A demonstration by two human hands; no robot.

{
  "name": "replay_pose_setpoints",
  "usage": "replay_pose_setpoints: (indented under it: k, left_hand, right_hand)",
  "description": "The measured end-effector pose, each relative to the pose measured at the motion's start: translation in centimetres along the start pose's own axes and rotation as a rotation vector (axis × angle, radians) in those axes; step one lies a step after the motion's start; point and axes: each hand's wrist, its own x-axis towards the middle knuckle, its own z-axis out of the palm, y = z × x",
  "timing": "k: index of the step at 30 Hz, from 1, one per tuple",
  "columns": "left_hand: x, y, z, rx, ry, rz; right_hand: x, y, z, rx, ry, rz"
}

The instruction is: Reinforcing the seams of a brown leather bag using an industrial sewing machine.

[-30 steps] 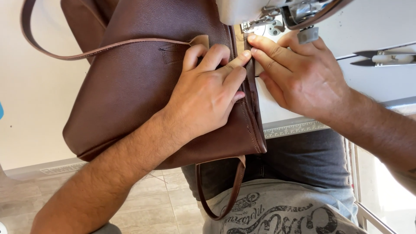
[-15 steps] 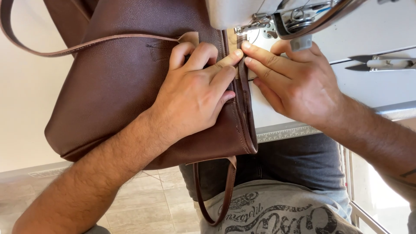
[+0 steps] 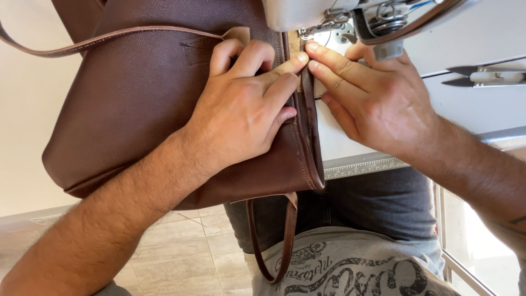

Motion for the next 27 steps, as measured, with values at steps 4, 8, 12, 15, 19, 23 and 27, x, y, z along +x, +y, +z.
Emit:
replay_pose_setpoints:
  k: [4,8,12,15,19,23,27]
  left_hand:
    - [0.3,-0.2,-0.4,0.031,0.022,0.006]
    - [0.4,-0.4,-0.4,0.012,0.01,0.004]
    - [0.7,-0.7,-0.9,0.02,0.017,0.004]
    - [0.8,-0.6,-0.8,0.009,0.027,0.023]
    - [0.3,-0.4,-0.7,-0.056,0.069,0.045]
    - [0.3,0.1,-0.7,-0.062,0.18,0.111]
    - [0.3,0.2,-0.6,-0.042,0.172,0.122]
  right_hand:
    - [0.8,-0.1,-0.4,0.058,-0.016,0.012]
    - [0.5,-0.1,-0.2,0.05,-0.024,0.025]
    - [0.9,0.1,-0.5,0.165,0.085,-0.015]
    - [0.7,0.2,-0.6,0.249,0.144,-0.042]
    - [0.3,0.3,-0.3,0.321,0.178,-0.087]
    - [-0.2,0.3,-0.3,0.264,0.189,-0.11]
    - [0.0,0.3,-0.4,0.229,0.192,-0.134]
